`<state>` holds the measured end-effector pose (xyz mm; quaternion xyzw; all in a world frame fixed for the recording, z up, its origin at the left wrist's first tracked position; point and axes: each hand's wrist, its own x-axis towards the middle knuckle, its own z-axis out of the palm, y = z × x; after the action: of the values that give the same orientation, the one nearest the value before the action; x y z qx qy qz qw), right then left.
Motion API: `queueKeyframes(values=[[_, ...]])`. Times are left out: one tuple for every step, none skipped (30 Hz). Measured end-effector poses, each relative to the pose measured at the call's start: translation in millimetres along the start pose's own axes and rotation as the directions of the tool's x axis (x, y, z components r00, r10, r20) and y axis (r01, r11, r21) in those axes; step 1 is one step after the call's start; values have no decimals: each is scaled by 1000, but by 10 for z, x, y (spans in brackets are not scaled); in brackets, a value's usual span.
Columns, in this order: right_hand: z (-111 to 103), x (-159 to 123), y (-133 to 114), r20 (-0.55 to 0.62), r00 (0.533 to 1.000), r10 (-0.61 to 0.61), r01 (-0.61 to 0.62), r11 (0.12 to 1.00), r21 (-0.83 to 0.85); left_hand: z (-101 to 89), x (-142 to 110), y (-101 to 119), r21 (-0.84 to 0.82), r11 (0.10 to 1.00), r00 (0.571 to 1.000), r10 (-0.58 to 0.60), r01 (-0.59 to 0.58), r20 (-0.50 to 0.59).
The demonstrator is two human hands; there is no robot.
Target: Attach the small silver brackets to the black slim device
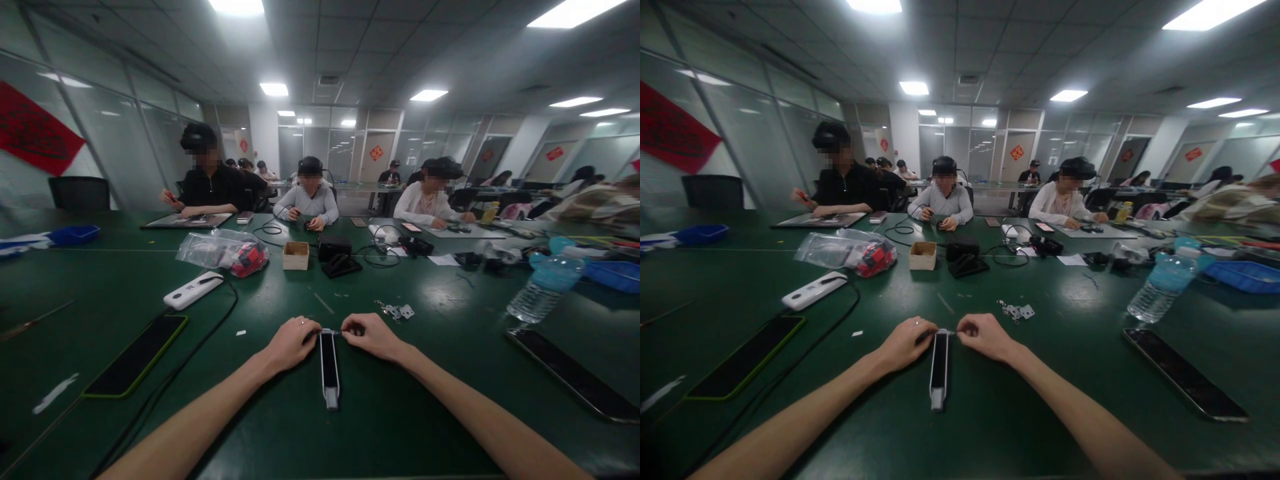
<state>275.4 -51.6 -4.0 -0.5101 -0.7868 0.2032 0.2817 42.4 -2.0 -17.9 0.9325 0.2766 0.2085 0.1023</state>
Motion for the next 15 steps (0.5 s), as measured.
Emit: queueKeyframes(values=[[6, 0, -5, -4, 1000, -4, 4, 1000, 4, -4, 0, 3, -3, 1000, 1000, -1, 1, 2], [12, -1, -9, -5, 1000, -10, 10, 1000, 11, -8, 1, 5, -4, 1000, 1000, -2, 2, 3], [19, -2, -12, -6, 1000, -13, 13, 1000, 19, -12, 0, 8, -4, 1000, 1000, -3, 3, 4], [26, -2, -12, -6, 1000, -14, 14, 1000, 28, -16, 0, 11, -3, 1000, 1000, -4, 4, 4], [34, -2, -10, -8, 1000, -12, 12, 999, 36, -19, -1, 14, -2, 1000, 1000, -6, 6, 7], [41, -2, -6, -7, 1000, -9, 9, 999, 44, -22, -1, 16, -2, 1000, 1000, -8, 8, 10], [48, -1, 0, -9, 1000, -6, 6, 999, 50, -23, -2, 17, -3, 1000, 1000, -10, 10, 13], [53, -1, 6, -13, 1000, -3, 4, 998, 55, -24, -2, 16, -5, 1000, 1000, -12, 12, 14], [57, 0, 11, -16, 1000, -1, 2, 998, 60, -23, -3, 15, -8, 1000, 1000, -13, 13, 14], [60, 0, 16, -18, 1000, -1, 2, 998, 63, -21, -3, 13, -9, 1000, 1000, -14, 14, 15], [62, -1, 19, -19, 1000, 0, 1, 998, 65, -18, -4, 10, -9, 1000, 1000, -14, 15, 15], [64, -2, 20, -20, 1000, 2, 0, 998, 67, -14, -5, 7, -8, 1000, 1000, -15, 15, 15], [66, -3, 20, -22, 1000, 3, -1, 998, 69, -10, -5, 4, -7, 1000, 1000, -15, 15, 15], [68, -4, 19, -26, 1000, 3, -1, 997, 72, -8, -6, 2, -4, 1000, 1000, -15, 15, 13], [73, -4, 17, -30, 1000, 4, -1, 997, 77, -6, -6, 1, -1, 1000, 1000, -14, 14, 11]])
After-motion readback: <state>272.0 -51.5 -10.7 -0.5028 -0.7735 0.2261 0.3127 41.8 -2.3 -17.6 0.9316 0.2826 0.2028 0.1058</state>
